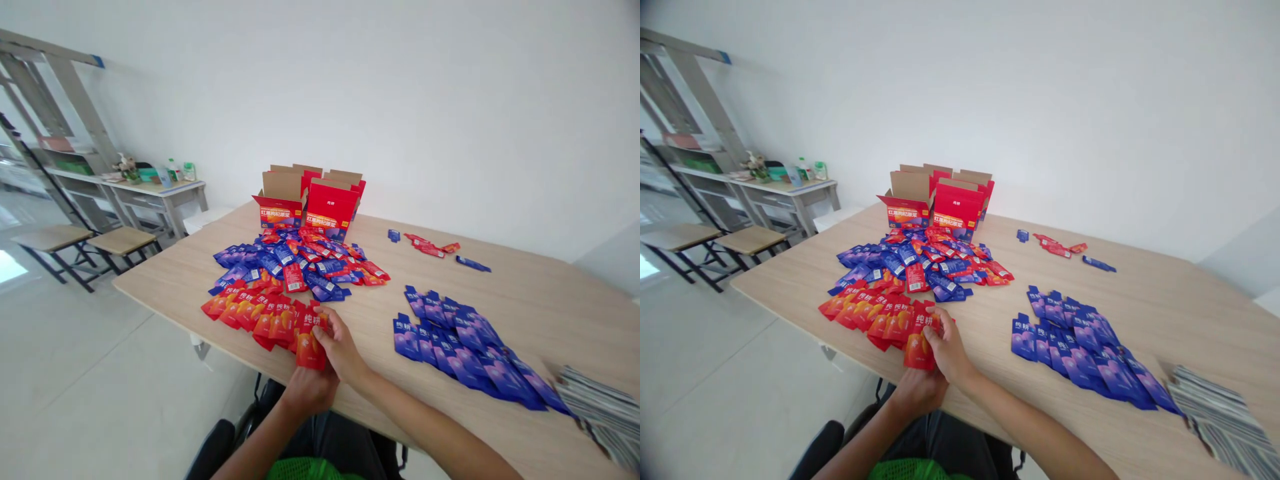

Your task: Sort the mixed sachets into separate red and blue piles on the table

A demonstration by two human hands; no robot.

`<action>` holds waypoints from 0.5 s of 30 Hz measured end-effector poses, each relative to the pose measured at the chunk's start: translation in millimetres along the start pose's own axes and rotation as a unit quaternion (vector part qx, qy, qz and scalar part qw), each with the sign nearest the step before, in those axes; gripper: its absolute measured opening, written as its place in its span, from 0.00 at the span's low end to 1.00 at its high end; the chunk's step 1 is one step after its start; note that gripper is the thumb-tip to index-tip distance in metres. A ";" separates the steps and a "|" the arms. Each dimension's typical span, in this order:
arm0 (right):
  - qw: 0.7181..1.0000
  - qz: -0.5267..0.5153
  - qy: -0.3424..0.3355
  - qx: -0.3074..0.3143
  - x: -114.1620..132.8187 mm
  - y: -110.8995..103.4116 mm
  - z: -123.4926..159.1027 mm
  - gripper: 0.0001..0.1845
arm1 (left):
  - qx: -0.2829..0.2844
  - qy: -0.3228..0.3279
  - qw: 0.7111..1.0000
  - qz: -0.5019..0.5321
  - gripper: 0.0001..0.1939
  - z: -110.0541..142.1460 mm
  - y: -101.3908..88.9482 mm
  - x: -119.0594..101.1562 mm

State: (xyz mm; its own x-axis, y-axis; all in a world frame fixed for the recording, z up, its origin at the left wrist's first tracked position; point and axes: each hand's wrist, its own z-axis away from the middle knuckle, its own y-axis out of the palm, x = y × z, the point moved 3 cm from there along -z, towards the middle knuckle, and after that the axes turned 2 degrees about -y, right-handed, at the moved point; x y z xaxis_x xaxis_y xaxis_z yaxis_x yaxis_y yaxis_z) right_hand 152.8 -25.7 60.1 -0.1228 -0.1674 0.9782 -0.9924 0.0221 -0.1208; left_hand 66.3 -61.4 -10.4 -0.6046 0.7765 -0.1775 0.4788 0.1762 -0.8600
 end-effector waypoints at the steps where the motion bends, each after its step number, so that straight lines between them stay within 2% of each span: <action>1: 1.000 0.003 0.006 -0.005 -0.2 -1.5 1.4 0.23 | -0.004 0.030 1.000 0.000 0.14 1.8 -0.5 -1.6; 3: 1.000 0.007 0.019 -0.007 -1.8 -3.1 3.2 0.21 | -0.014 0.069 0.997 0.002 0.13 3.7 -2.9 -4.5; 5: 0.999 0.005 0.033 -0.007 -4.9 -2.8 2.5 0.21 | -0.022 0.076 0.997 0.007 0.13 2.9 -6.5 -6.0; 7: 0.999 -0.009 0.053 -0.006 -9.1 -1.1 -2.2 0.23 | -0.022 0.093 0.995 0.017 0.12 1.0 -10.4 -7.6; 10: 0.993 -0.049 0.103 -0.002 -17.4 2.7 -15.5 0.27 | -0.031 0.157 0.987 0.015 0.10 2.5 -14.5 -10.0; 11: 0.991 -0.059 0.120 -0.003 -20.2 3.7 -20.7 0.28 | -0.049 0.167 0.985 0.007 0.10 4.4 -15.3 -9.7; 13: 0.990 -0.049 0.135 -0.008 -24.2 4.6 -31.2 0.26 | -0.123 0.150 0.981 -0.014 0.09 9.1 -17.6 -7.0; 15: 0.993 0.001 0.119 -0.016 -24.6 3.9 -40.6 0.22 | -0.212 0.079 0.974 -0.028 0.11 12.3 -20.7 -2.4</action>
State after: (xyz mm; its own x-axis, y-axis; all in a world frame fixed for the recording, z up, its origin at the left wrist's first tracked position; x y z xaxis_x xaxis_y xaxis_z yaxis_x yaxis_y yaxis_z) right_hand 151.9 18.5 42.4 -0.1174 0.0713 0.9905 -0.9911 0.0539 -0.1213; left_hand 49.9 -74.3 1.9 -0.5480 0.8359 -0.0302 0.6874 0.4294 -0.5858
